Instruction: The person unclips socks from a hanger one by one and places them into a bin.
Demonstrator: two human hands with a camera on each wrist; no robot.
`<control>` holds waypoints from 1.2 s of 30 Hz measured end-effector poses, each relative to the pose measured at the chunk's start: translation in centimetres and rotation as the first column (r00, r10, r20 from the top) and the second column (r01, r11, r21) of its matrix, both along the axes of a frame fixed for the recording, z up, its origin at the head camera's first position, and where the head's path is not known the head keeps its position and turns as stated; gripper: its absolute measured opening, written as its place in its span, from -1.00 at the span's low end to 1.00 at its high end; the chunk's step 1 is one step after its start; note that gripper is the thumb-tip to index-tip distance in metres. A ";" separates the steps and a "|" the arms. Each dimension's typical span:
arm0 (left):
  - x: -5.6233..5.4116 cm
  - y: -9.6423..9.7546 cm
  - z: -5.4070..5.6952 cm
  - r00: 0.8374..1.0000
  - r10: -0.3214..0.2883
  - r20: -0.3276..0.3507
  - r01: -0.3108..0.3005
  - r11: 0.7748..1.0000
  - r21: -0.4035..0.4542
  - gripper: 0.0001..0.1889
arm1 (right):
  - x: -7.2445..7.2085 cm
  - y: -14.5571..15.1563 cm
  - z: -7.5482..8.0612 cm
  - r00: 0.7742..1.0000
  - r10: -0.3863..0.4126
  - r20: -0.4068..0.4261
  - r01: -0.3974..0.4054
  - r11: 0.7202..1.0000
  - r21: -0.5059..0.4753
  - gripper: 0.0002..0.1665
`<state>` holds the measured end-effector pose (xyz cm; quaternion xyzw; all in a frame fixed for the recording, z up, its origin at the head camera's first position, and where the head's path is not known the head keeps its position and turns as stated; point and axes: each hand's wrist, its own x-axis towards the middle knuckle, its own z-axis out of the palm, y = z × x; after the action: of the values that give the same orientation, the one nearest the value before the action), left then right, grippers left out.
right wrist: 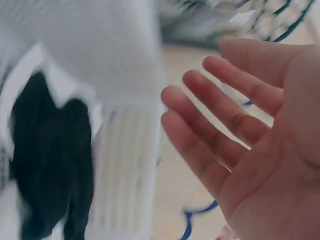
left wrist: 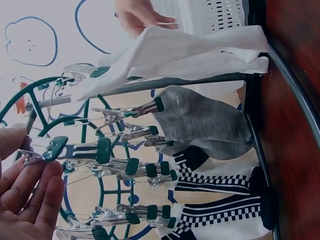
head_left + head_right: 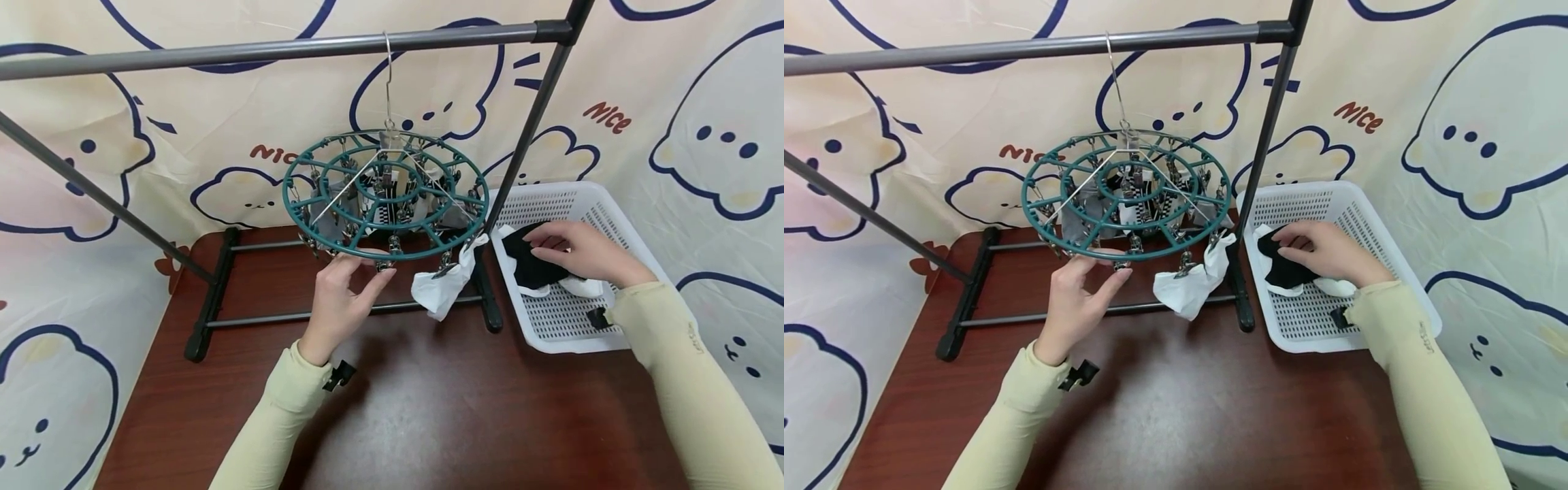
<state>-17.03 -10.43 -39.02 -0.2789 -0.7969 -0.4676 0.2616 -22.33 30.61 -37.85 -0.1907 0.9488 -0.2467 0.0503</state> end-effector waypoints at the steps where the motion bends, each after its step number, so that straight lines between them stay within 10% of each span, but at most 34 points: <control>1: 0.0 -0.1 0.0 1.000 0.002 0.004 -0.002 1.000 0.002 -0.71 | 0.7 -0.7 0.6 1.000 0.014 -0.008 -0.014 1.000 -0.020 -0.65; 14: -0.2 -1.3 0.0 0.999 0.024 0.033 -0.025 0.999 0.031 -0.69 | 5.3 -8.6 0.5 0.970 0.242 0.015 -0.221 0.909 -0.354 -0.48; 29: -0.6 -2.6 0.2 0.999 0.038 0.034 -0.040 0.998 0.057 -0.68 | 5.8 -14.2 -3.7 0.973 0.162 0.166 -0.077 0.902 -0.425 -0.12; 36: -0.8 -3.2 0.1 0.998 0.036 0.047 -0.039 0.998 0.057 -0.67 | 5.6 -16.3 -5.7 0.973 0.182 0.143 -0.097 0.882 -0.461 -0.57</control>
<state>-17.78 -13.59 -38.92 -0.2452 -0.7938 -0.4919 0.2601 -16.73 14.31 -43.54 -0.2418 0.8408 -0.4720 0.1088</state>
